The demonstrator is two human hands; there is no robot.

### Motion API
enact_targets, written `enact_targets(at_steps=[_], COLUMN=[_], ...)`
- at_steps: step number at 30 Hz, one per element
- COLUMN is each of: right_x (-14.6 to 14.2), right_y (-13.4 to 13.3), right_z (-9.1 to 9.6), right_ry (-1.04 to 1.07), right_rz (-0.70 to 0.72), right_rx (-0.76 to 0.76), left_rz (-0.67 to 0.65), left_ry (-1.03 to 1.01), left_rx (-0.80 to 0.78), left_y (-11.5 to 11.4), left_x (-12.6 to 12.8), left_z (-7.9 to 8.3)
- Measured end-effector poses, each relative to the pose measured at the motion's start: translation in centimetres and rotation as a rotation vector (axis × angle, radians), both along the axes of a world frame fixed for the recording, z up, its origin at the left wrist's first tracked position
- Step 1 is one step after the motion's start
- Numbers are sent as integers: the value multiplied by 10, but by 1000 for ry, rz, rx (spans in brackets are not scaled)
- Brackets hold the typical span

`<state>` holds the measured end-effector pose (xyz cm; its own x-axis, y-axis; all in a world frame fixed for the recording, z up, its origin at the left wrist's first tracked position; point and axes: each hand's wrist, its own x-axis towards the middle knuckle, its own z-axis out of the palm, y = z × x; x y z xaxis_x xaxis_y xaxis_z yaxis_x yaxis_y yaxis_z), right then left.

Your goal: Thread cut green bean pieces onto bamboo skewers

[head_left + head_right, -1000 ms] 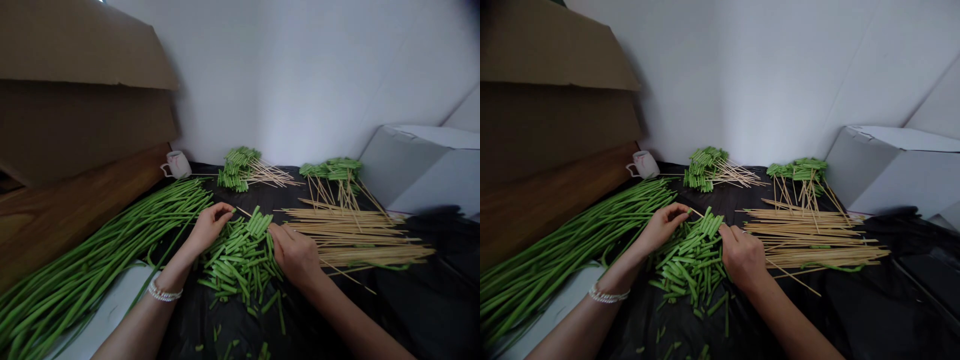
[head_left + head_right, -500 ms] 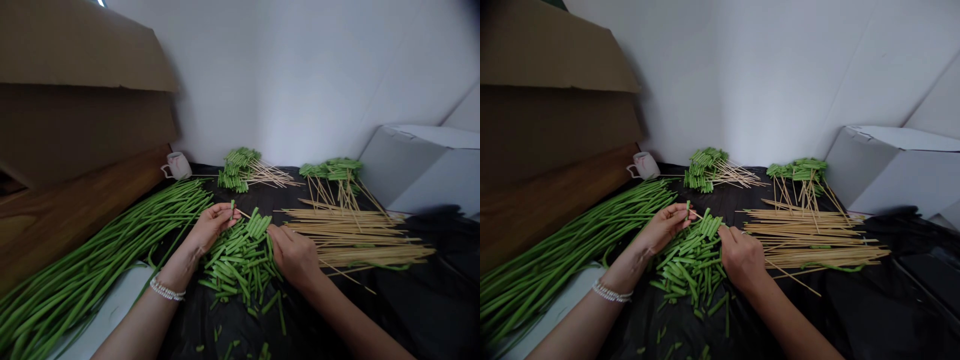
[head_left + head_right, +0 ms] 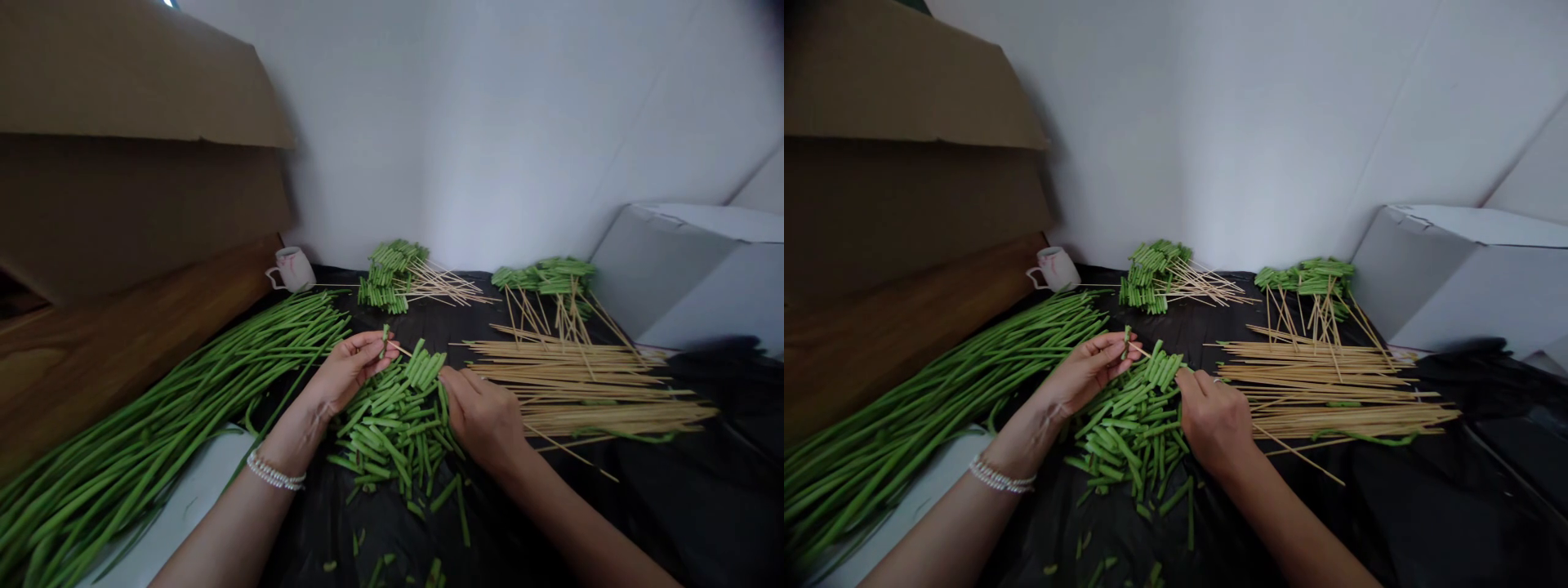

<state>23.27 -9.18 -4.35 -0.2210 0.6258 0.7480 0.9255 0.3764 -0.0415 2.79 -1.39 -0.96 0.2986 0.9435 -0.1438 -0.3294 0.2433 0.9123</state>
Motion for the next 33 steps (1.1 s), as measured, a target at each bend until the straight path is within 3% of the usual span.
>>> enact_targets(at_steps=[13,22,33], right_x=[0,-1,0], right_y=[0,0,0], right_z=[-1,-4,-3], right_ry=[-20,-21,1], right_rz=[-19,-19,-5], right_rx=[3,-59,-37], left_rz=[15,57,31], left_ry=[34,174,43], left_rx=[20,171,6], left_y=[1,1,1], left_x=[1,2,1], left_z=[-1,-11,-1])
